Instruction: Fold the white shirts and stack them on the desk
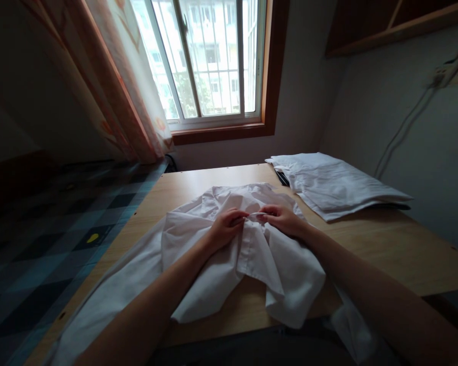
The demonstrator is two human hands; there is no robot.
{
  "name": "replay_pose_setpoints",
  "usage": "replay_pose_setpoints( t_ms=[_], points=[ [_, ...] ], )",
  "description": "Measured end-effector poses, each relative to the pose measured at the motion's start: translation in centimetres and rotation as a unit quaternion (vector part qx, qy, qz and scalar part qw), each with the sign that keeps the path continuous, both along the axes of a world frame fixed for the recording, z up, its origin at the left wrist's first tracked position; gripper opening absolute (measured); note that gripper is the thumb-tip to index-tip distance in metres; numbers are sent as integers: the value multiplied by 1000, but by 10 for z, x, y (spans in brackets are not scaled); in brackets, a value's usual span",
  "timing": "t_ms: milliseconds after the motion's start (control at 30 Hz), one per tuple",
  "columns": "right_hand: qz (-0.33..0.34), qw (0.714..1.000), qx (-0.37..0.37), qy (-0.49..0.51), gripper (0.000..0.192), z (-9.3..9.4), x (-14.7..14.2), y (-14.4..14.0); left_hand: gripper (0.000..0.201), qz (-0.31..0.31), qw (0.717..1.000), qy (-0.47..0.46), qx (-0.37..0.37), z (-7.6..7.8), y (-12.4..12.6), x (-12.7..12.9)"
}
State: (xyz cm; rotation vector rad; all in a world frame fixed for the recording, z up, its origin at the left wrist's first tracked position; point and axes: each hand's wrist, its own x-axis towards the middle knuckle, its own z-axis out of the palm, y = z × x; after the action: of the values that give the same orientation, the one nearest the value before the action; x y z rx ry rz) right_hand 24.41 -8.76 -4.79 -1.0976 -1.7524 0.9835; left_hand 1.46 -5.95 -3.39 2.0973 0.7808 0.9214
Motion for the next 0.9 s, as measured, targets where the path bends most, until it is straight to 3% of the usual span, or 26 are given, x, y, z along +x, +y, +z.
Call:
replay_pose_setpoints(
  t_ms=[200, 633, 800, 900],
  points=[
    [6, 1000, -19, 18, 36, 2, -3, -2, 31, -37, 998, -4, -51, 1, 2, -4],
    [30, 1000, 2, 2, 34, -6, -1, 1, 29, 35, 996, -7, -86, -2, 0, 7],
    [11, 1000, 21, -6, 33, -6, -3, -1, 22, 41, 998, 20, -38, -1, -2, 11],
    [0, 999, 31, -19, 32, -4, -4, -3, 13, 84, 989, 98, 71, 2, -8, 12]
  ],
)
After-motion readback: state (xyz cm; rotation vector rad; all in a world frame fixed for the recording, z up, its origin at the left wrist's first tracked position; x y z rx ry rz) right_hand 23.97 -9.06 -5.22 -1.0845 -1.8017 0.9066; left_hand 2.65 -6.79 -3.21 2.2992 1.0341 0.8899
